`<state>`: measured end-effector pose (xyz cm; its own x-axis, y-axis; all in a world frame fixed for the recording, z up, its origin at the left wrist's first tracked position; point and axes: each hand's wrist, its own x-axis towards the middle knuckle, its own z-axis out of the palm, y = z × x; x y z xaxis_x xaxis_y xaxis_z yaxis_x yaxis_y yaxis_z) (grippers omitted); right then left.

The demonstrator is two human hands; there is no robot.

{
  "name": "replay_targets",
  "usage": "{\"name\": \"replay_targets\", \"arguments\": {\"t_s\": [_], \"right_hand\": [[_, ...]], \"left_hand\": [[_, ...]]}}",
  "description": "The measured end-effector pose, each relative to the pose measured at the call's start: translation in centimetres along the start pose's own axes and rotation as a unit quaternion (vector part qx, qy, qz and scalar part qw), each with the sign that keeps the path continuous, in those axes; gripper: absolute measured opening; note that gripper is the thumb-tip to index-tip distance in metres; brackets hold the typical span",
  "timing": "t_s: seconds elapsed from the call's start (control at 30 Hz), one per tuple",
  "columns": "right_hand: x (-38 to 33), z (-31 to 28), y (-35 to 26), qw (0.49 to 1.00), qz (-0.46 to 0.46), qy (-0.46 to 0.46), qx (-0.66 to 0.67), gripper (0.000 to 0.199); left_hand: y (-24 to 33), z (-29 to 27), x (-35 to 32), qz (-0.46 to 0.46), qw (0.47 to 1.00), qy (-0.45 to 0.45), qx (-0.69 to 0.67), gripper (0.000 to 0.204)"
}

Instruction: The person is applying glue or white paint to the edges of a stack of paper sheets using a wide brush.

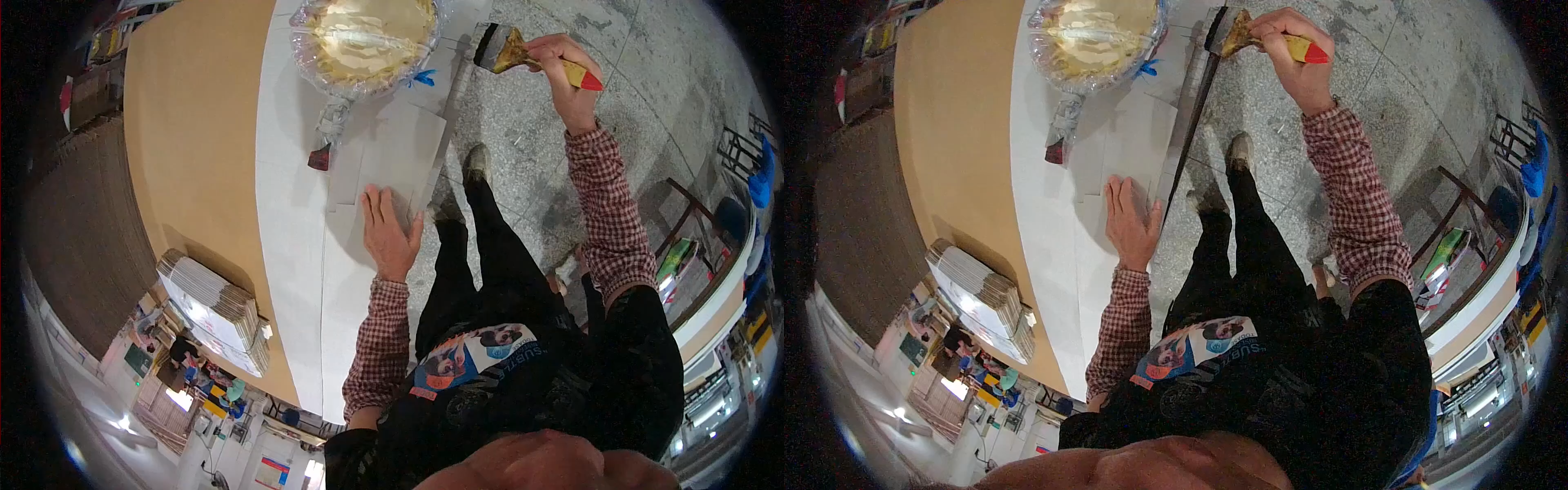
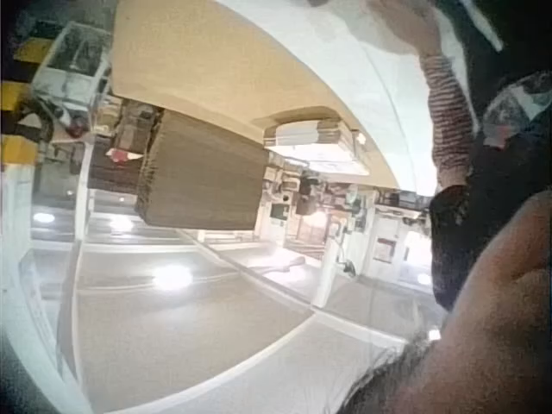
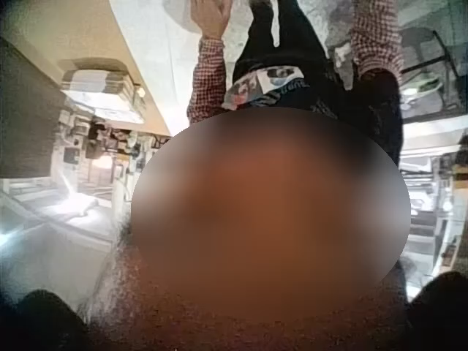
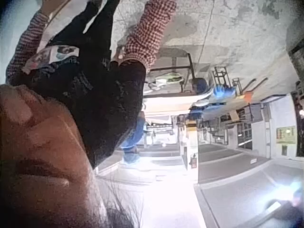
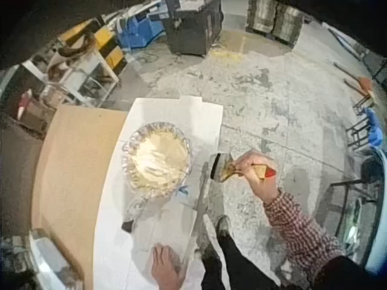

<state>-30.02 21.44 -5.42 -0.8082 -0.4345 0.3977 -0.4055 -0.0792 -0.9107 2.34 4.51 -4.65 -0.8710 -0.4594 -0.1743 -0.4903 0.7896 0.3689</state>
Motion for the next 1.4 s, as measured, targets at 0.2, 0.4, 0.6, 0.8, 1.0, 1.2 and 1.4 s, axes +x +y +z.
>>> {"name": "replay_targets", "arguments": {"t_s": [0.2, 0.4, 0.6, 0.8, 1.0, 1.2, 1.4], "right_hand": [[-2.9, 0.8, -2.9, 0.994, 0.029, -0.043, -0.097, 0.009], [-4.5, 2.8, -3.6, 0.994, 0.001, -0.006, -0.111, 0.008], [-7.3, 3.6, -6.5, 0.991, 0.041, -0.023, -0.124, 0.008], [-8.7, 4.7, -6.6, 0.986, 0.069, -0.064, -0.136, 0.009], [-9.5, 5.3, -7.7, 0.991, 0.059, -0.024, -0.118, 0.010], [-12.2, 4.7, -8.9, 0.985, 0.118, -0.049, -0.118, 0.012], [-13.1, 3.9, -10.2, 0.989, 0.089, 0.007, -0.118, 0.019]], "left_hand": [[-0.9, -1.1, 0.3, 0.013, 0.998, -0.027, -0.047, 0.058], [-1.2, -1.3, 0.5, 0.024, 0.998, -0.040, -0.047, 0.056], [-1.4, -1.5, 0.5, 0.031, 0.998, -0.034, -0.047, 0.055], [-1.0, -1.6, 0.7, 0.020, 0.998, -0.031, -0.041, 0.052], [-1.0, -1.4, 0.5, 0.024, 0.999, -0.029, -0.037, 0.051], [-0.7, -0.7, 0.4, 0.037, 0.999, -0.029, -0.017, 0.056], [0.5, 3.0, -1.0, -0.002, 0.997, 0.071, 0.023, 0.076]]}}
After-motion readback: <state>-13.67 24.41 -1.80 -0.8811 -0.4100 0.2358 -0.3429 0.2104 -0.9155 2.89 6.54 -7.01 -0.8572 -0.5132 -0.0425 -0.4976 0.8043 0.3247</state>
